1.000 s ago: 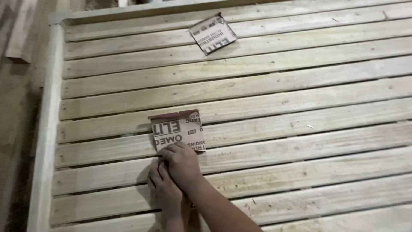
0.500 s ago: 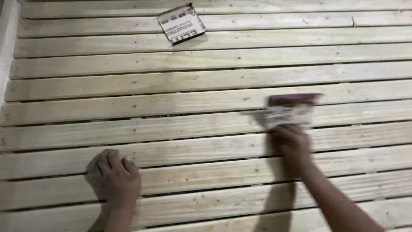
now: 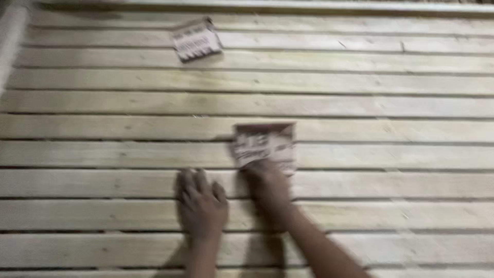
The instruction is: The person sands the slatted wooden surface of a furniture frame by hand, rubbing a folded piece of sandpaper back and forth along the wood slats. They work across different sections of the panel, steadying the frame with the other hand, and reposition the sandpaper as they cover new areas.
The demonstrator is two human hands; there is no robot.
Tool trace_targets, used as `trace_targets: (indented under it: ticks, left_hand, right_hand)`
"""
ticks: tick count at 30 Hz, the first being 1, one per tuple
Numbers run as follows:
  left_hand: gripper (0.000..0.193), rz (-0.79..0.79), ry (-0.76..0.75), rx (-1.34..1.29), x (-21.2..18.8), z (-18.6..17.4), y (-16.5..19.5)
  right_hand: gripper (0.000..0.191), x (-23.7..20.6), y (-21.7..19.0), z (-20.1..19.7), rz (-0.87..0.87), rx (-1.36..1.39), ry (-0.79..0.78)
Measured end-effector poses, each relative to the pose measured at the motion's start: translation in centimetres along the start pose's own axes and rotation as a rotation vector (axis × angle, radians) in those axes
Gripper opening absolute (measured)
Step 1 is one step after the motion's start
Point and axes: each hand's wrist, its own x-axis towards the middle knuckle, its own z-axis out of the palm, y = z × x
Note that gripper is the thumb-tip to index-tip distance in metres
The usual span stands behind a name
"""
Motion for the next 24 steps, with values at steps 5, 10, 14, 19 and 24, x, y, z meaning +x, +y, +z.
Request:
trace_targets:
  ticks: [5,10,14,19,24]
  left_hand:
    - [0.055,-0.07,-0.035,-0.049,-0.1,-0.4,1.7]
    - [0.06,-0.066,0.106,0.042,-1.0,0.0,7.9]
    - [0.053,-0.05,0.039,0.046,-1.7,0.3,9.9]
    - [0.052,-0.044,0.005,0.075,-1.9,0.7,9.2]
    - [0.051,-0.033,0.012,-0.029,-2.1,1.0,8.5]
  right_hand:
    - [0.023,-5.0,9.2,-13.3,0.26,-0.158,0.028]
    - [0.016,-8.5,12.2,-12.9,0.293,-0.328,0.292]
    - [0.028,-7.7,10.5,-11.9,0.202,-0.147,0.308]
    - [0.016,-2.9,5.0,-5.8,0.127,0.097,0.097]
    - [0.016,-4.9,5.3,-0.2,-0.007,0.068,0.15]
